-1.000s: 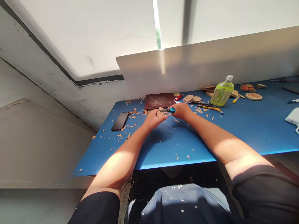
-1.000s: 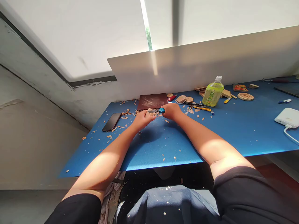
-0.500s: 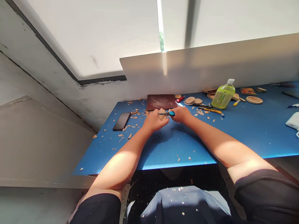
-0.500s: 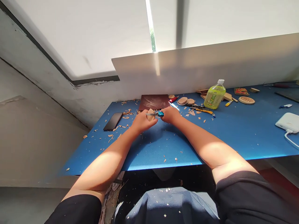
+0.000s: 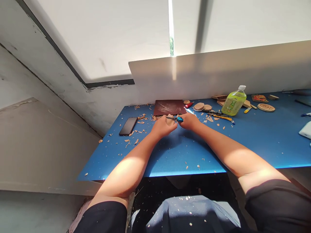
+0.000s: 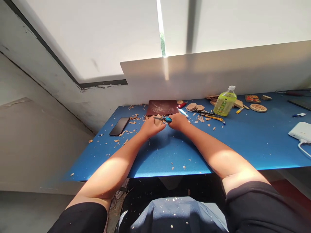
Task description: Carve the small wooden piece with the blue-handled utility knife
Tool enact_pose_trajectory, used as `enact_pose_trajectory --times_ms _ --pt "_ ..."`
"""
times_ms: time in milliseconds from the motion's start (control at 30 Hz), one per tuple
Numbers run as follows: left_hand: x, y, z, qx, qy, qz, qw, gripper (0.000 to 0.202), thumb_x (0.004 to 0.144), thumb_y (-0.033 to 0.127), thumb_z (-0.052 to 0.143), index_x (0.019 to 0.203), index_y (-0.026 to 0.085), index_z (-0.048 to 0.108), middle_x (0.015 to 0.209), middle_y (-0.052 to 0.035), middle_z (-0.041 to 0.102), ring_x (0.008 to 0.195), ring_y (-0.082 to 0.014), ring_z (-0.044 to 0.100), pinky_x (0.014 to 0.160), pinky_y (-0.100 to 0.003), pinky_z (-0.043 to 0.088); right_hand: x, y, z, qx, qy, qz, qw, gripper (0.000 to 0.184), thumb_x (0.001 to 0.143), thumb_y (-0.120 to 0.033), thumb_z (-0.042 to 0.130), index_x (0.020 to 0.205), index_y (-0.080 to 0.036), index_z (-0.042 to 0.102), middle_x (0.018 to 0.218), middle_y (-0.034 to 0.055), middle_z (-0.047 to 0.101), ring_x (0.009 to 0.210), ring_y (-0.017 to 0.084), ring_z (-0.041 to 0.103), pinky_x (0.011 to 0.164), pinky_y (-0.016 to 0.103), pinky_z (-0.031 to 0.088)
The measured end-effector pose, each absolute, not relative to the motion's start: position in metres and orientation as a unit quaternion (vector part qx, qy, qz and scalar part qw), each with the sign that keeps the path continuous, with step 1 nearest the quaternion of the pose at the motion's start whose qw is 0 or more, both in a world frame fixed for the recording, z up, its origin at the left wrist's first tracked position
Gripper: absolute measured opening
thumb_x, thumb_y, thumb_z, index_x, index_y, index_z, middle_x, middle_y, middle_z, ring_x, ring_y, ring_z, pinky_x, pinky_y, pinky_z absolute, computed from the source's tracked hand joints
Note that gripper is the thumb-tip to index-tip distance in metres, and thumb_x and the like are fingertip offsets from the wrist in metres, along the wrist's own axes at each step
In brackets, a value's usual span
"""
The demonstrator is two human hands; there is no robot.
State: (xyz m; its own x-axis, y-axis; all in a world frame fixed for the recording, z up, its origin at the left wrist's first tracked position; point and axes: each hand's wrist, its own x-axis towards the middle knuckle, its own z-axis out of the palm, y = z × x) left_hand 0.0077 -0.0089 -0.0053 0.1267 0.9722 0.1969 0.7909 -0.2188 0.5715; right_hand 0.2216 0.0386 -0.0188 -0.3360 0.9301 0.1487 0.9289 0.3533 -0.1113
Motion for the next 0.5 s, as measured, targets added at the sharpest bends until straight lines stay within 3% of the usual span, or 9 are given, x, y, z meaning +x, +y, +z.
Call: enact_pose_trajectory --times_ms 267,500 --pt "0.011 -0.004 -0.009 0.734 0.608 0.264 0.146 0.048 0.081 0.062 0.084 0.106 0.025 0.068 0.110 -0.0126 0.080 0.100 -0.0336 0.074 0.073 -0.035 0.044 0.226 0.044 -0.018 -0.577 -0.813 -0.015 0.078 0.035 0.101 -0.042 0.057 0.119 -0.028 0.084 0.117 0.0097 0.084 0.107 0.029 0.076 0.082 0.032 0.048" --pt "0.007 -0.003 0.002 0.687 0.658 0.255 0.173 0.048 0.084 0.065 0.079 0.103 0.023 0.067 0.108 -0.0151 0.079 0.090 -0.0336 0.072 0.070 -0.036 0.043 0.262 0.064 -0.006 -0.688 -0.719 -0.032 0.090 0.041 0.099 -0.040 0.059 0.119 -0.014 0.084 0.121 0.0248 0.081 0.109 0.037 0.075 0.088 0.041 0.051"
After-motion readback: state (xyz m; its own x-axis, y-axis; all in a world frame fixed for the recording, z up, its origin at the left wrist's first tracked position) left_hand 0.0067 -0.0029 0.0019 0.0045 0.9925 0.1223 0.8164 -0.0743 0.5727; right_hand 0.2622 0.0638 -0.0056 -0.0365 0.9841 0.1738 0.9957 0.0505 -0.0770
